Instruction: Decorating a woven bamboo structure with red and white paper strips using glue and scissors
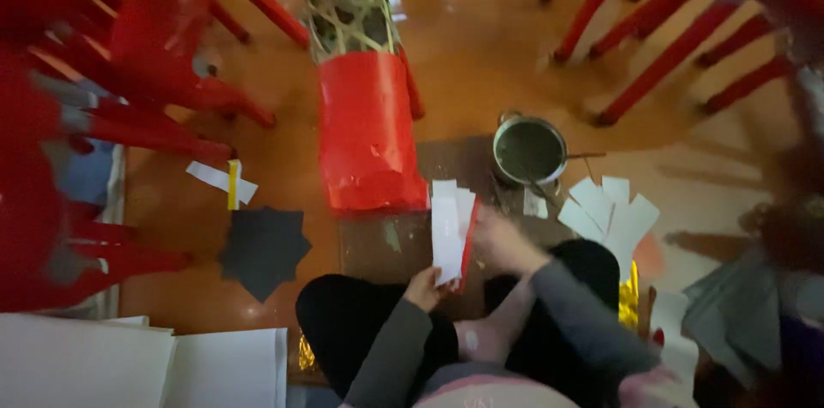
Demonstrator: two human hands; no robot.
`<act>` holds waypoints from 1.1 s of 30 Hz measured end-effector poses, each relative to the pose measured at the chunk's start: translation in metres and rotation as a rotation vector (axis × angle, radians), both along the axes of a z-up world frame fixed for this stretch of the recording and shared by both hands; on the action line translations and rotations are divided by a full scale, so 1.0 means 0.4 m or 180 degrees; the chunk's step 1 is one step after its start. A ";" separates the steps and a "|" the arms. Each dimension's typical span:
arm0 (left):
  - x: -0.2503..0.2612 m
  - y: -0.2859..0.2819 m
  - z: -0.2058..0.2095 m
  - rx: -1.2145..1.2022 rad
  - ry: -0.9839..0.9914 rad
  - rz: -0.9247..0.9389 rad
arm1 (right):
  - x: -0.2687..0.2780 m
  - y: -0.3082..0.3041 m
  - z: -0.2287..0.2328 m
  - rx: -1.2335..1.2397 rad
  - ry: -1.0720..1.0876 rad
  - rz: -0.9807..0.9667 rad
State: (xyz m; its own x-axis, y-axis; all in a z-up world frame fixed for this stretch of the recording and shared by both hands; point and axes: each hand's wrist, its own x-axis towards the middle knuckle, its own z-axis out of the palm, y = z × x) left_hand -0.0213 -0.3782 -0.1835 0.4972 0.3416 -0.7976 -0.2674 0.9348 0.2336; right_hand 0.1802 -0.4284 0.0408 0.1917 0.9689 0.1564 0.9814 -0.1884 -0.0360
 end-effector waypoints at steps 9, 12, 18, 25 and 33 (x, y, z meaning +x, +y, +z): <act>-0.017 0.015 0.258 0.3621 0.1977 -0.1116 | -0.065 0.033 -0.193 0.0656 0.2474 0.1027; 0.006 -0.008 0.501 0.5515 0.2526 -0.1358 | -0.060 0.045 -0.158 0.0927 0.2495 0.1328; -0.004 0.013 0.815 0.6518 0.2949 -0.1076 | 0.032 0.054 -0.122 0.0522 0.3739 0.1030; -0.098 0.282 0.968 0.5231 0.2158 -0.0053 | 0.075 0.215 0.173 0.1180 0.5426 -0.0134; -0.028 0.568 1.103 0.4775 0.1096 0.0307 | 0.119 0.567 0.354 0.1802 0.6128 -0.0083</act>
